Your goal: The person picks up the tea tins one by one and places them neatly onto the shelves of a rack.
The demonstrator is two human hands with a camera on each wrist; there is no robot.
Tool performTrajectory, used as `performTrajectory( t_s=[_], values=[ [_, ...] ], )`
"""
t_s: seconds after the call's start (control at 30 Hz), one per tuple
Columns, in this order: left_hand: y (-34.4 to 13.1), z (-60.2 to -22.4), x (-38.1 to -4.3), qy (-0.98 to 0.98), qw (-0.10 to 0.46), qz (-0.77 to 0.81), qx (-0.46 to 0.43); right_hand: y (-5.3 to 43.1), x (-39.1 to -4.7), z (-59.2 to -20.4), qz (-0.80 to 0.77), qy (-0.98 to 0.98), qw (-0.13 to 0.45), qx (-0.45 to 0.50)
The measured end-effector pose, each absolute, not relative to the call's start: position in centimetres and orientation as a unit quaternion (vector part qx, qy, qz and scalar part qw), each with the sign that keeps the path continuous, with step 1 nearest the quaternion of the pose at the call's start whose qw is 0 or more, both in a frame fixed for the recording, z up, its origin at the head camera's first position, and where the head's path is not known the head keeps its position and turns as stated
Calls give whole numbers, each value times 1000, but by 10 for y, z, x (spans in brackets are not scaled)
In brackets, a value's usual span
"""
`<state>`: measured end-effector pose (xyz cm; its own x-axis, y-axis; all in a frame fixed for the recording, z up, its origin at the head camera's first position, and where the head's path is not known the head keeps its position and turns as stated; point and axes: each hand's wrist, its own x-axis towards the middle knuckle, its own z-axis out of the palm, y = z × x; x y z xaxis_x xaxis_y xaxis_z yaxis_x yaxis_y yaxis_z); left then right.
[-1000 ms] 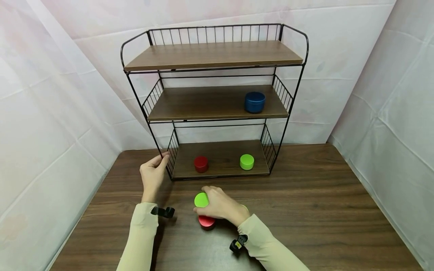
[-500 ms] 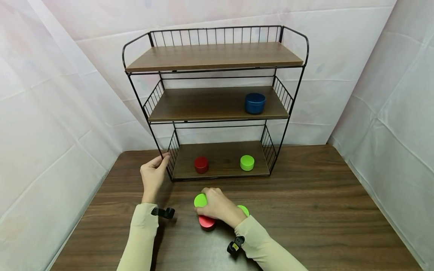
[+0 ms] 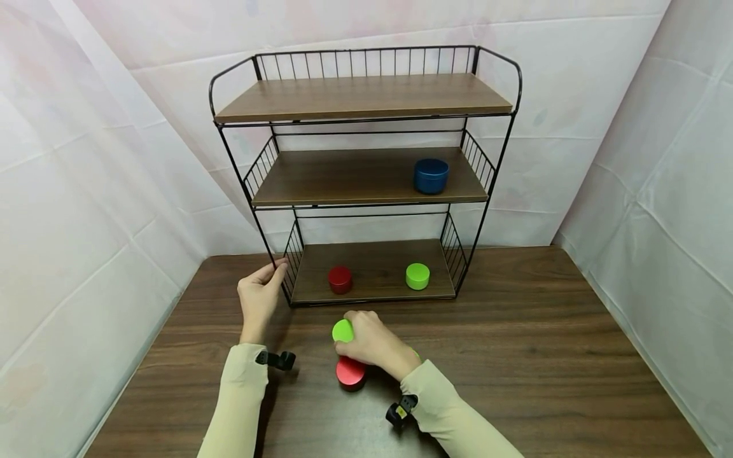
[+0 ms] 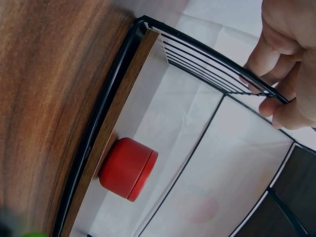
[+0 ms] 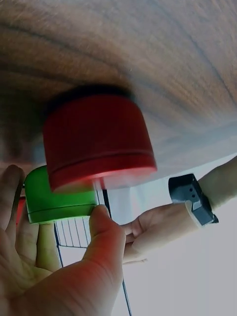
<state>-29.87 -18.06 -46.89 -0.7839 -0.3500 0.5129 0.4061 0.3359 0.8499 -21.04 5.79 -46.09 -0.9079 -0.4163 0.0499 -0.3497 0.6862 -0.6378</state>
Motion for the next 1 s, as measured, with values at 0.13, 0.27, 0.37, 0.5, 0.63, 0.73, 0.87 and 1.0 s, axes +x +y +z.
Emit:
performTrajectory(
  t_s=[0.13, 0.27, 0.37, 0.5, 0.63, 0.73, 0.87, 1.0],
  values=[
    [-176, -458, -291, -751, 327, -573, -18, 61, -212, -456, -344, 913, 44, -214],
    [-176, -456, -290, -754, 325, -571, -15, 64, -214, -453, -352, 910, 42, -217],
    [-180, -467, -298, -753, 328, -570, -14, 65, -215, -449, -356, 908, 41, -216],
    [-183, -473, -302, -757, 328, -565, -14, 67, -215, -443, -358, 907, 44, -215],
    [-183, -474, -302, -758, 330, -563, -16, 70, -215, -436, -361, 905, 40, -221],
    [-183, -473, -301, -757, 331, -563, -17, 72, -216, -431, -366, 903, 28, -225],
    [-182, -471, -301, -759, 332, -560, -16, 73, -217, -425, -370, 902, 11, -221],
    [-181, -469, -301, -759, 336, -557, -17, 75, -217, -420, -374, 900, -1, -223]
  ],
)
